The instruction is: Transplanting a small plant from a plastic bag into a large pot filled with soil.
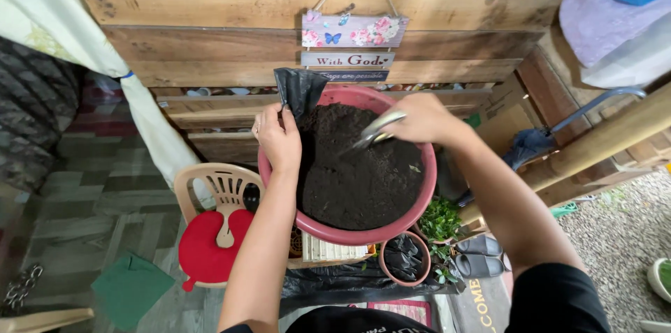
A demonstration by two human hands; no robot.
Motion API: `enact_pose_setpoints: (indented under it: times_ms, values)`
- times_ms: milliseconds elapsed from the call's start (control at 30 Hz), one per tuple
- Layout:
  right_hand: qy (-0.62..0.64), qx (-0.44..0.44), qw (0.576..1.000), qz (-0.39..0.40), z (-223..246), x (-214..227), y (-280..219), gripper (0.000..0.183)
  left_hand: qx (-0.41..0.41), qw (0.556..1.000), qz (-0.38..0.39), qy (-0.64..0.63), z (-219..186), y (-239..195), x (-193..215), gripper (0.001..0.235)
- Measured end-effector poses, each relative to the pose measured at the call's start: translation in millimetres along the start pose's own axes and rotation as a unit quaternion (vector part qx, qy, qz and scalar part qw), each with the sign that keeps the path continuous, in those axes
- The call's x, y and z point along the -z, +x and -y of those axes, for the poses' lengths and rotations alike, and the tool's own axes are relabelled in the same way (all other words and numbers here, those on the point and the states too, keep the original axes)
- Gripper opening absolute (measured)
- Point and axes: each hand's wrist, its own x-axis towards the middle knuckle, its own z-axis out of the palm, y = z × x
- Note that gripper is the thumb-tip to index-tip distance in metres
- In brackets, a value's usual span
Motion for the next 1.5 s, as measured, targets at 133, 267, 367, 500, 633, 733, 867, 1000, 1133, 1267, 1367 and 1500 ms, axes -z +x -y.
enact_pose_setpoints:
  times_ms: [133,267,367,500,633,733,867,1000,1133,1267,1367,1500]
  values:
    - [-0.101,-0.212,0.972,0.002,-2,13,-27,0.041,-0.007,1.000,0.021,-0.016,1,-1,-1,0.008]
    - [-0.189,-0.316,0.930,0.010,1,3,-50,0.068,0.012,0.999,0.040,-0.007,3,-3,-2,0.006]
    - [-0.178,-0.342,0.923,0.003,4,-8,-66,0.065,0.005,0.999,0.036,-0.005,4,-4,-1,0.006]
    - [-0.131,-0.407,0.904,0.014,8,-17,-86,0.061,0.037,0.998,0.057,-0.014,0,-5,3,0.005]
    - [-0.093,-0.438,0.894,0.015,12,-26,-106,0.064,0.023,0.998,0.051,-0.021,-2,-6,3,0.005]
    - [-0.071,-0.438,0.896,0.010,11,-37,-117,0.063,0.011,0.999,0.046,-0.027,-2,-6,-1,0.005]
    - [0.019,-0.451,0.892,-0.014,17,-46,-118,0.054,-0.010,0.998,0.051,-0.022,-1,-5,-7,0.006]
    - [0.127,-0.409,0.899,-0.091,16,-48,-100,0.048,-0.004,0.998,0.058,-0.015,3,-5,-6,0.006]
    - [-0.103,-0.215,0.968,-0.076,-9,-54,-47,0.045,-0.006,0.999,0.049,-0.012,5,-5,-5,0.006]
    - [0.019,-0.382,0.920,-0.082,-11,-73,3,0.053,-0.005,0.999,0.045,0.011,8,-6,-7,0.007]
    - [0.070,-0.361,0.929,-0.047,-5,-82,11,0.052,-0.007,0.999,0.040,0.016,11,-5,-6,0.007]
    - [0.064,-0.274,0.958,0.051,16,-50,-8,0.053,-0.012,0.999,0.031,0.007,8,-7,-6,0.007]
